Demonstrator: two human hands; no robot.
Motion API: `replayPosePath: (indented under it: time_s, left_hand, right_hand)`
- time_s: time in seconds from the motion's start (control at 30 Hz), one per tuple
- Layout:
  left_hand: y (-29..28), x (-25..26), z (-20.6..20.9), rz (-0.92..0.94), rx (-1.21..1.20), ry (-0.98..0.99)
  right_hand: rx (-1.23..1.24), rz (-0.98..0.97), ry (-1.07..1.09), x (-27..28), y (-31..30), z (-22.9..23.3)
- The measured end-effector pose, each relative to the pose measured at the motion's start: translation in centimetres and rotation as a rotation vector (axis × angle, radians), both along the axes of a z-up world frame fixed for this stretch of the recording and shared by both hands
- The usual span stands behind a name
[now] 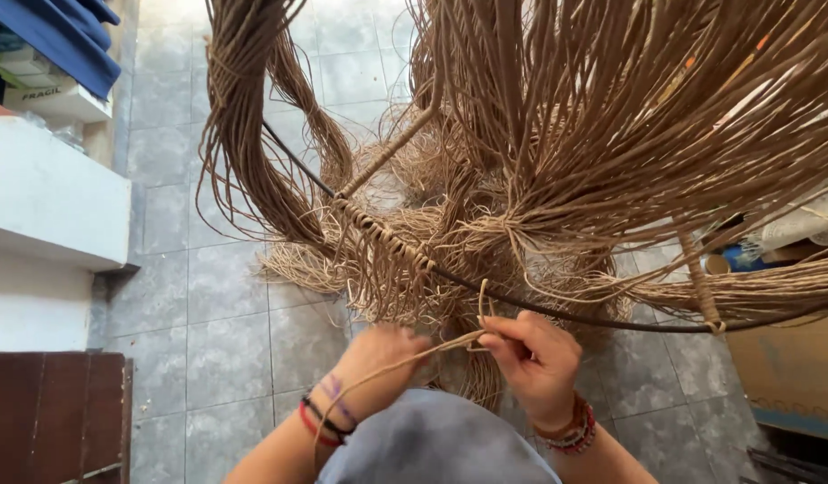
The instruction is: Weaving natural fiber strands onto a circular frame
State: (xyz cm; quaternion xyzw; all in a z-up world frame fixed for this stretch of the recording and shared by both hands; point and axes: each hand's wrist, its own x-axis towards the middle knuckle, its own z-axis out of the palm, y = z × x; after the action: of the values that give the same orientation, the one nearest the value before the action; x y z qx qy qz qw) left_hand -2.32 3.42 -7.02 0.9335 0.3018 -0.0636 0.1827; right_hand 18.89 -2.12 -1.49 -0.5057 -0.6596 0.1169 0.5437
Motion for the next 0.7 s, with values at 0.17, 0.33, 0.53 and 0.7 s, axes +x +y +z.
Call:
replayPosePath:
  time_s: [0.17, 0.33, 0.53, 0.7]
  left_hand:
    - [-1.5, 1.5, 7.5, 0.187, -0.041, -0.924]
    - [-2.0, 5.3, 10.5, 0.404, -0.294, -1.497]
    - [0.6, 8.9, 13.0, 0.522, -1.082, -2.115]
    - [2.6, 8.8, 13.3, 0.552, -1.310, -2.215]
  right_hand:
    - [-0.015, -0.011, -0.013, -0.5, -0.5, -0.7]
    - [-0.088, 0.094, 0.172, -0.7, -1.0, -3.0]
    - [-0.192, 0.061, 0.565, -0.6, -0.4, -5.1]
    - [-0.253, 0.082, 0.553, -0.3, 0.2, -5.2]
